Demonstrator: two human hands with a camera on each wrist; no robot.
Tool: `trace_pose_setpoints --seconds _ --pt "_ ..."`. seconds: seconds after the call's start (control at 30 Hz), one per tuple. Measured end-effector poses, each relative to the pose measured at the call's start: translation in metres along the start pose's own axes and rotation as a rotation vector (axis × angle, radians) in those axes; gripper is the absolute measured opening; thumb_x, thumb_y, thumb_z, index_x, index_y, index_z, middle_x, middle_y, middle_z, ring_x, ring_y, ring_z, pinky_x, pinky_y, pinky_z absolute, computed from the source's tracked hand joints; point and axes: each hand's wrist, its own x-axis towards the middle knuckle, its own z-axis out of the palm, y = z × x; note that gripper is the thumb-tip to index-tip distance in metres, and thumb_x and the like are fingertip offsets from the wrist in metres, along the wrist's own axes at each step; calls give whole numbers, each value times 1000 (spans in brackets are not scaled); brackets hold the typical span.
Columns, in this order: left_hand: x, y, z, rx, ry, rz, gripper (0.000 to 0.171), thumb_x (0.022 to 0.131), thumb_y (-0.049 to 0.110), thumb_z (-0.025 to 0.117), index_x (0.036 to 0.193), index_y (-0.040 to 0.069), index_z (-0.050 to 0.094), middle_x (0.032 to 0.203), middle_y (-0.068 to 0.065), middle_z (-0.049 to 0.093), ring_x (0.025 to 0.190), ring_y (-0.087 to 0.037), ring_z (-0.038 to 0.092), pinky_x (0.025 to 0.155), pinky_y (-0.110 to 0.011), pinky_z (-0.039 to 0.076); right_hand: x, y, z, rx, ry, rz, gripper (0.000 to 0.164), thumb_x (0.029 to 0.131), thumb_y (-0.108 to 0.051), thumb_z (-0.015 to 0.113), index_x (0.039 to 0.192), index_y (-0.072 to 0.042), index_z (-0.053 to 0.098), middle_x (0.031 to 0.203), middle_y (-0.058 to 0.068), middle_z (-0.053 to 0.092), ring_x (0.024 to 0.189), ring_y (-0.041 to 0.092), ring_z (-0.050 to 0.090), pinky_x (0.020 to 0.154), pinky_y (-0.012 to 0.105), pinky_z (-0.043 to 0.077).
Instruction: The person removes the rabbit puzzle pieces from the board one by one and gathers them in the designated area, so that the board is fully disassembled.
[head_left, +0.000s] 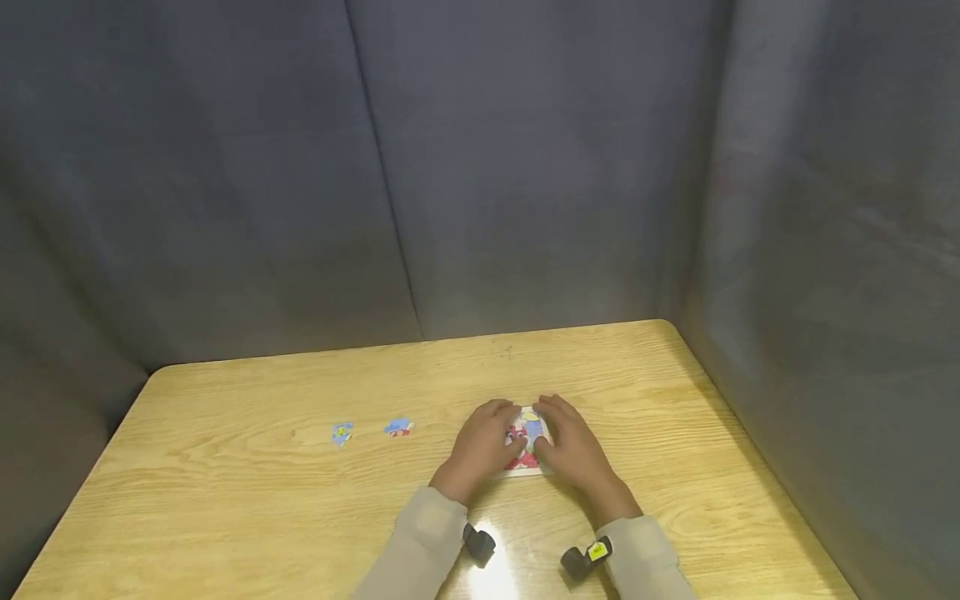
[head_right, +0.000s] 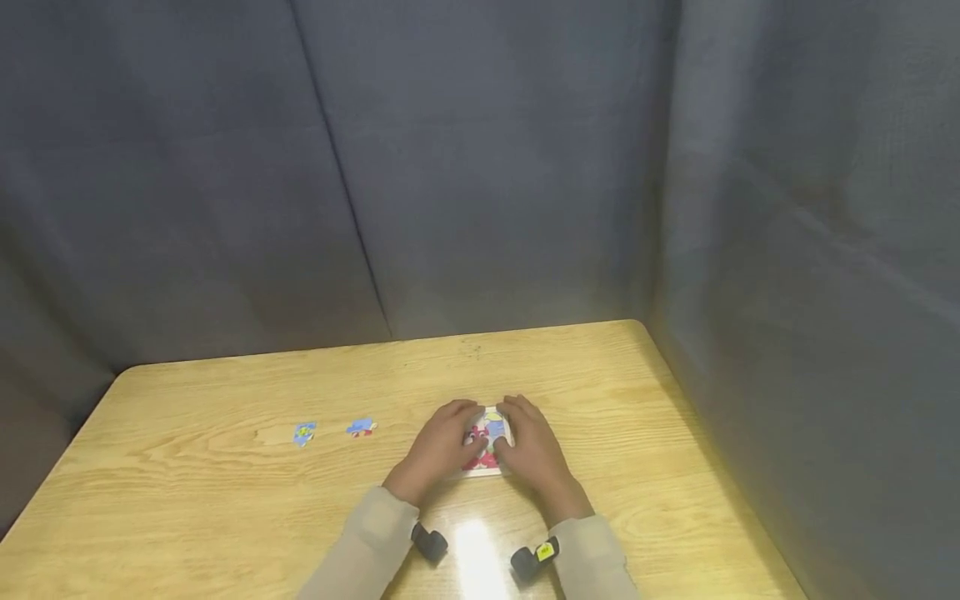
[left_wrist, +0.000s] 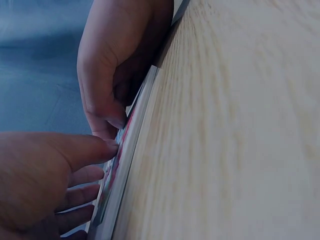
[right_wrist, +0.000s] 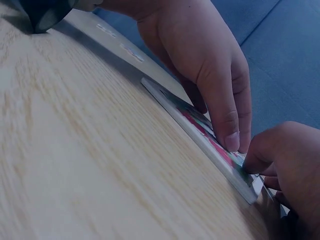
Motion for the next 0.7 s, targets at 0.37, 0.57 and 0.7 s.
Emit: trace_pose_setpoints --seconds 0.37,0.57,0.7 --pt "1 -2 3 -28 -5 1 56 91 33 68 138 7 53 142 -10 49 132 -29 44 109 -43 38 3 1 1 -9 9 13 54 82 -18 65 134 -9 55 152 8 39 143 32 27 110 60 29" --pt "0 -1 2 -24 -9 -4 56 92 34 68 139 7 52 143 -10 49 133 -29 43 110 -43 37 3 1 1 -9 20 4 53 81 -18 65 132 -8 55 151 9 39 143 34 27 109 61 29" --pt "0 -1 1 -36 -2 -2 56 91 32 69 138 6 53 142 -11 49 133 -29 43 110 -43 37 3 -1 1 -2 20 7 53 80 -18 66 131 -7 55 151 10 39 143 35 26 109 62 29"
